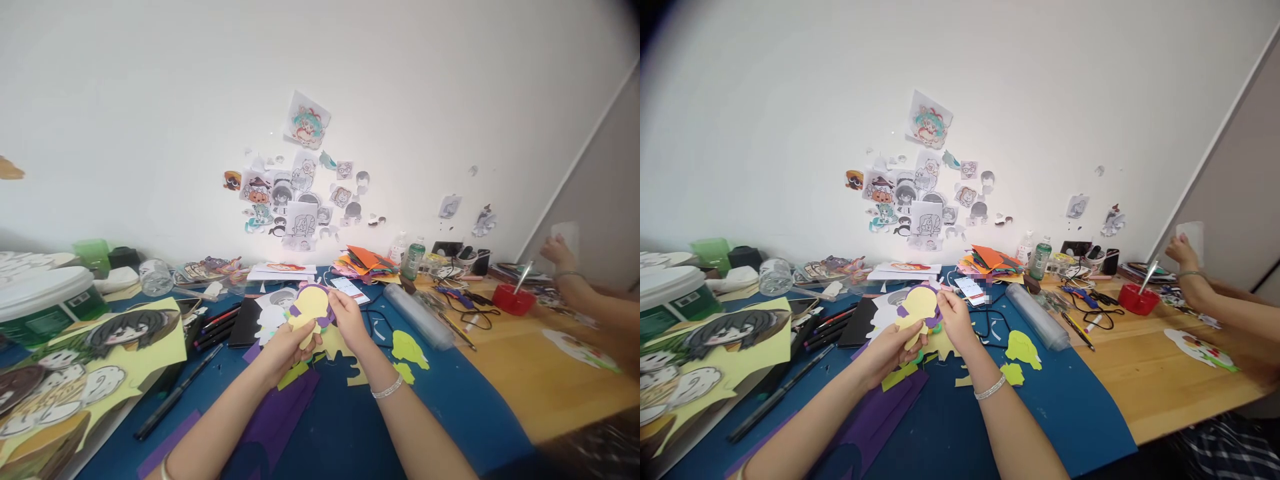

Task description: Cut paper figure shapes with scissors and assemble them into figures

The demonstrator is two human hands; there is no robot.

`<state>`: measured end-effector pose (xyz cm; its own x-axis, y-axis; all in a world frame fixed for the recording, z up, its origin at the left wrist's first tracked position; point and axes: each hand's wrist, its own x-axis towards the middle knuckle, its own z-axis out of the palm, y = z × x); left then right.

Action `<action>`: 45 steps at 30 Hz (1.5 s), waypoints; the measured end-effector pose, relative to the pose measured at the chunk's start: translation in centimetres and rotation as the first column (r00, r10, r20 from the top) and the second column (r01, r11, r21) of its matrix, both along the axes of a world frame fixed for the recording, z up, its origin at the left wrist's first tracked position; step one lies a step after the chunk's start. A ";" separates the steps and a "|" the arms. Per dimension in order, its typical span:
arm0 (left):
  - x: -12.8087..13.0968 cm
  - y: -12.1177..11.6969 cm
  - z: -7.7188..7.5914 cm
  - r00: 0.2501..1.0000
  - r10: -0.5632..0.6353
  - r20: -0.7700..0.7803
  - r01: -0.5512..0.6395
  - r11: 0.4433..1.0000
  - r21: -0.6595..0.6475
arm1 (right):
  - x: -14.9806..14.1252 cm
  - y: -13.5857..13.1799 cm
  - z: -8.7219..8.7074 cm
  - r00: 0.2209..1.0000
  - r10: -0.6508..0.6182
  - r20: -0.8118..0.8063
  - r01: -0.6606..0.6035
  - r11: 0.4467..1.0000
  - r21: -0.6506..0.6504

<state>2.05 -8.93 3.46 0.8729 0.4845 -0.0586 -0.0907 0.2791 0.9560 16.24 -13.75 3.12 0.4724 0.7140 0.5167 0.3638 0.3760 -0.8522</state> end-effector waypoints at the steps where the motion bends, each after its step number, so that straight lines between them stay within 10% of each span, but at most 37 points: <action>1: 0.0 0.0 0.0 1.000 0.003 -0.003 -0.003 1.000 0.001 | 0.0 0.0 0.0 1.000 0.016 0.003 -0.016 1.000 -0.001; 14: -0.8 2.2 0.8 0.969 0.244 -0.027 -0.227 0.931 0.287 | 0.7 -0.6 0.6 0.984 0.176 -0.006 -0.175 0.976 -0.126; 23: -0.8 2.3 0.8 0.942 0.329 -0.071 -0.301 0.917 0.263 | 3.2 -1.1 1.2 0.979 0.131 -0.156 -0.120 0.990 0.080; 28: -0.5 2.2 0.4 0.945 0.311 -0.100 -0.261 0.903 0.342 | 1.6 -1.1 1.2 0.975 0.202 -0.098 -0.208 0.976 -0.064; 34: -0.2 2.3 -0.1 0.975 0.209 -0.080 -0.168 0.918 0.360 | 0.5 -0.4 0.7 0.984 -0.009 0.177 0.007 1.000 0.014; 45: 0.0 2.1 -0.5 0.968 0.250 -0.024 -0.235 0.938 0.256 | -0.6 1.1 -0.9 0.982 -0.086 -0.170 0.092 0.995 0.028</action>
